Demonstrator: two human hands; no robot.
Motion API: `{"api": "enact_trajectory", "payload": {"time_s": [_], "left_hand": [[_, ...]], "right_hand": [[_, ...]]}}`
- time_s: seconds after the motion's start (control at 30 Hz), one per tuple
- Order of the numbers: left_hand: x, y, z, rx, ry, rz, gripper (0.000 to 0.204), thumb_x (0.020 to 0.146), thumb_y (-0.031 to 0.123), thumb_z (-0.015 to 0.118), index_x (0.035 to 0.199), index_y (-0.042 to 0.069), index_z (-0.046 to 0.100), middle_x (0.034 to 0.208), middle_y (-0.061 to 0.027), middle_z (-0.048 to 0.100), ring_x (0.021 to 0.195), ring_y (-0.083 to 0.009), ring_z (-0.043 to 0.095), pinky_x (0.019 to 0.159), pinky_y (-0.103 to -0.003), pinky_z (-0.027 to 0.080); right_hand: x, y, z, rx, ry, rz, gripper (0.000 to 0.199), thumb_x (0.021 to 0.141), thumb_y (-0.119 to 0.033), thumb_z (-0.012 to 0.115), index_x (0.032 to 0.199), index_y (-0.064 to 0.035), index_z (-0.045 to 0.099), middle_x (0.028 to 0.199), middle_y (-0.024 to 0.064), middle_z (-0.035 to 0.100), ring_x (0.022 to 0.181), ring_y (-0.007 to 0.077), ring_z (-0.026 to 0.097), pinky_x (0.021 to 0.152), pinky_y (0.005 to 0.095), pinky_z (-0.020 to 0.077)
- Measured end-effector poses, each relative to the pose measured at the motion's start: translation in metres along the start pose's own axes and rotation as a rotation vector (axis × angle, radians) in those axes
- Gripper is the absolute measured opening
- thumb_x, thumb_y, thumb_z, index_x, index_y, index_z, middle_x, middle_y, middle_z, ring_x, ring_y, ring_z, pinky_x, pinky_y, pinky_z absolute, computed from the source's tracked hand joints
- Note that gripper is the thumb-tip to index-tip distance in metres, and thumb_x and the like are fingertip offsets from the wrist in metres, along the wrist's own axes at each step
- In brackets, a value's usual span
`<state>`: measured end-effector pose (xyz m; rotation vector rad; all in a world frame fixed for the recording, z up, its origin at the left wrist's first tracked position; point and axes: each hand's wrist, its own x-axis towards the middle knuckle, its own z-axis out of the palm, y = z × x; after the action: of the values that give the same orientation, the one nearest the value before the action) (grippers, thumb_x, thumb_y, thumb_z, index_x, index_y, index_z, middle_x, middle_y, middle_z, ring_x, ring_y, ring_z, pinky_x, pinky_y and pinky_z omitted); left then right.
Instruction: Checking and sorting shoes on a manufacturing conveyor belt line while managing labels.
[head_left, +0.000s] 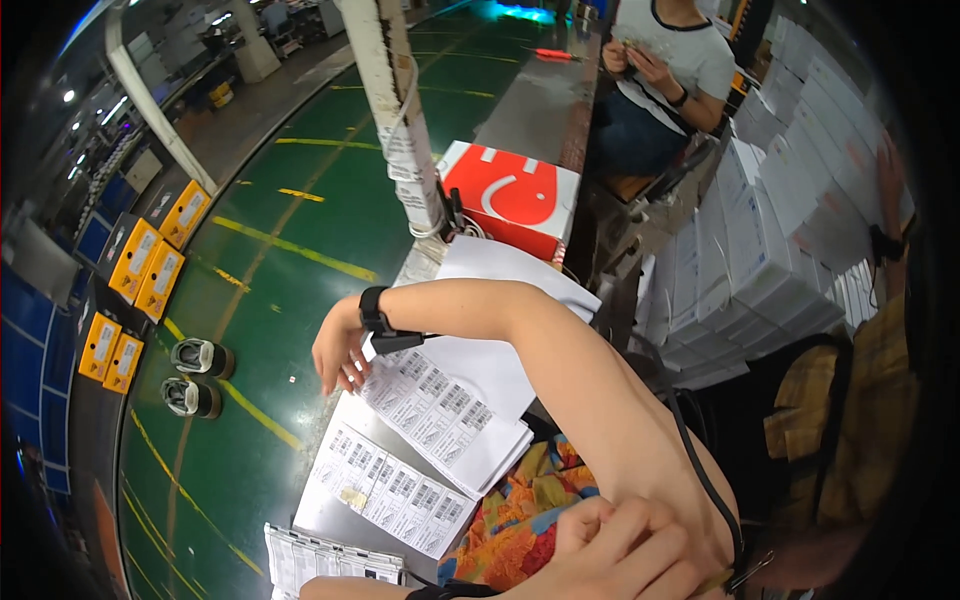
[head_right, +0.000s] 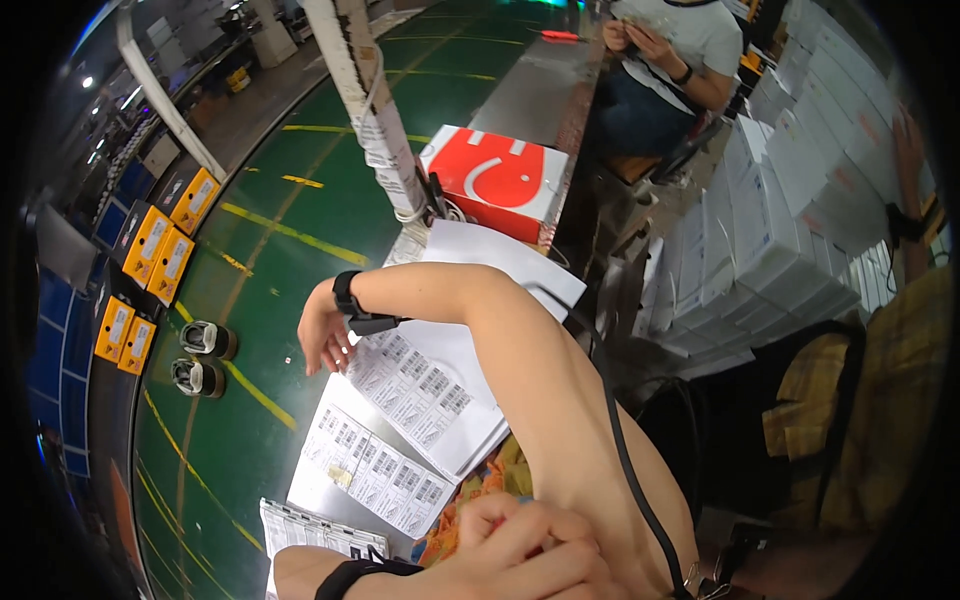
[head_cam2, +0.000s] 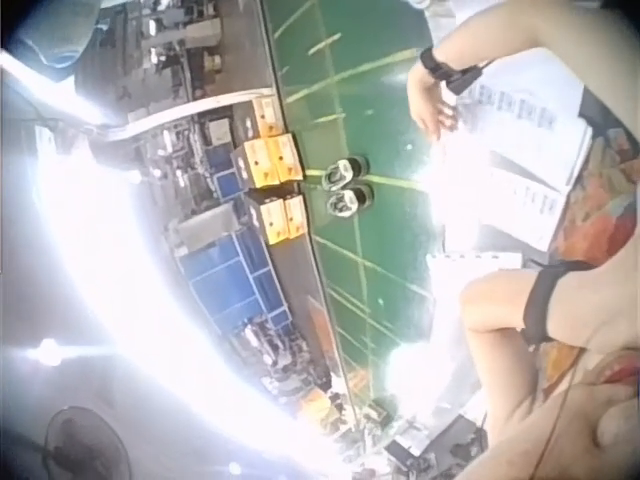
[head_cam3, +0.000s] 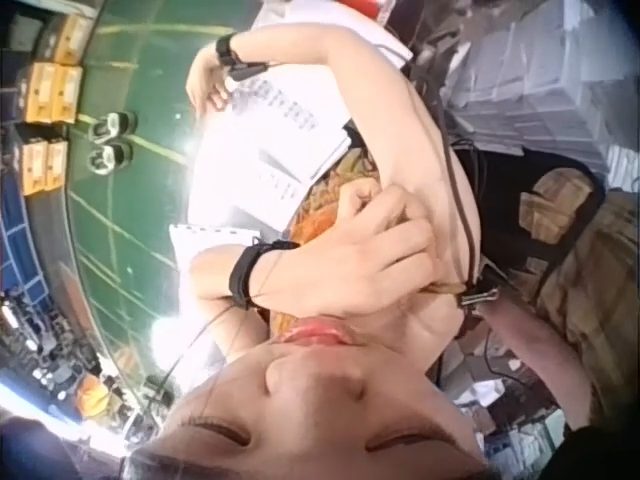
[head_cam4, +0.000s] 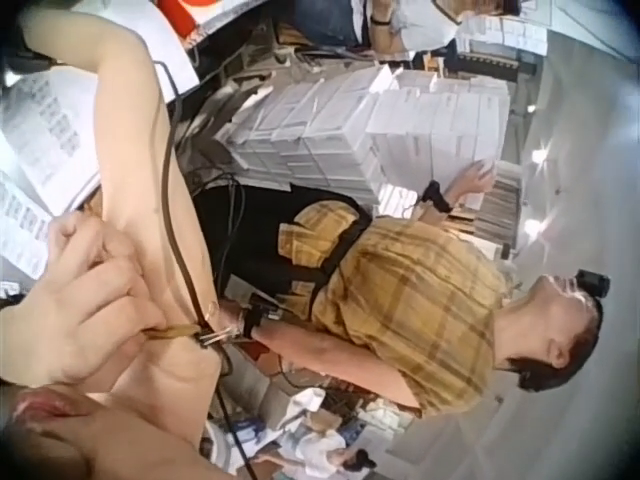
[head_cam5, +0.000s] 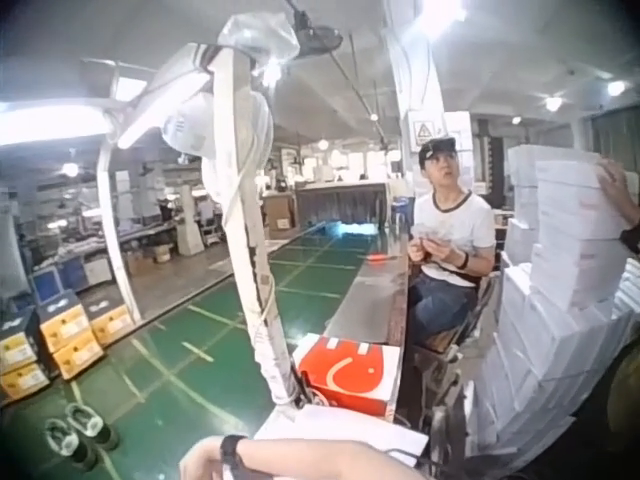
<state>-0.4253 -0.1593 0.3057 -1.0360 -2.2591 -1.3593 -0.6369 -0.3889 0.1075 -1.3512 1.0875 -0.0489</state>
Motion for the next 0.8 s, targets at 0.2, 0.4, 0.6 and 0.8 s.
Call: {"api": "enact_trajectory", "payload": {"time_s": [0.2,0.4,0.6,0.8], "left_hand": [[0.008,0.01,-0.004,-0.113,-0.026,-0.036,0.025,0.074,0.02,0.057,0.095,0.006,0.058,0.093,-0.0078,0.049,0.09,-0.0282,0.045,0.075,-0.046,0.031],[0.03,0.018,0.008,-0.108,0.029,-0.031,0.034,0.071,0.032,0.058,0.086,0.002,0.063,0.085,-0.0103,0.056,0.084,-0.0277,0.048,0.079,-0.041,0.031],[0.054,0.029,0.004,0.047,-0.027,-0.058,0.033,0.065,0.03,0.06,0.069,-0.002,0.066,0.066,-0.0129,0.06,0.072,-0.0288,0.055,0.081,-0.039,0.037],[0.053,0.031,0.007,0.054,0.057,-0.241,0.028,0.066,0.023,0.062,0.074,-0.003,0.067,0.068,-0.0139,0.061,0.074,-0.0319,0.057,0.085,-0.045,0.035]], "right_hand": [[-0.034,0.01,-0.062,0.209,0.351,0.011,0.057,0.089,-0.041,0.063,0.122,0.0055,0.056,0.109,0.0183,0.067,0.088,0.0251,0.067,0.072,0.037,0.056],[-0.055,0.037,-0.108,0.243,0.826,0.111,0.044,0.089,-0.029,0.062,0.107,0.0107,0.059,0.092,0.018,0.07,0.063,0.0202,0.066,0.052,0.0303,0.0543],[-0.038,0.049,-0.1,0.095,0.732,0.295,0.041,0.091,-0.029,0.06,0.108,0.0085,0.06,0.096,0.0196,0.068,0.067,0.0225,0.064,0.057,0.0338,0.0535],[-0.024,0.055,-0.089,0.076,0.652,0.303,0.044,0.092,-0.032,0.061,0.111,0.0074,0.059,0.1,0.0189,0.067,0.07,0.0217,0.065,0.059,0.0326,0.0549]]}}
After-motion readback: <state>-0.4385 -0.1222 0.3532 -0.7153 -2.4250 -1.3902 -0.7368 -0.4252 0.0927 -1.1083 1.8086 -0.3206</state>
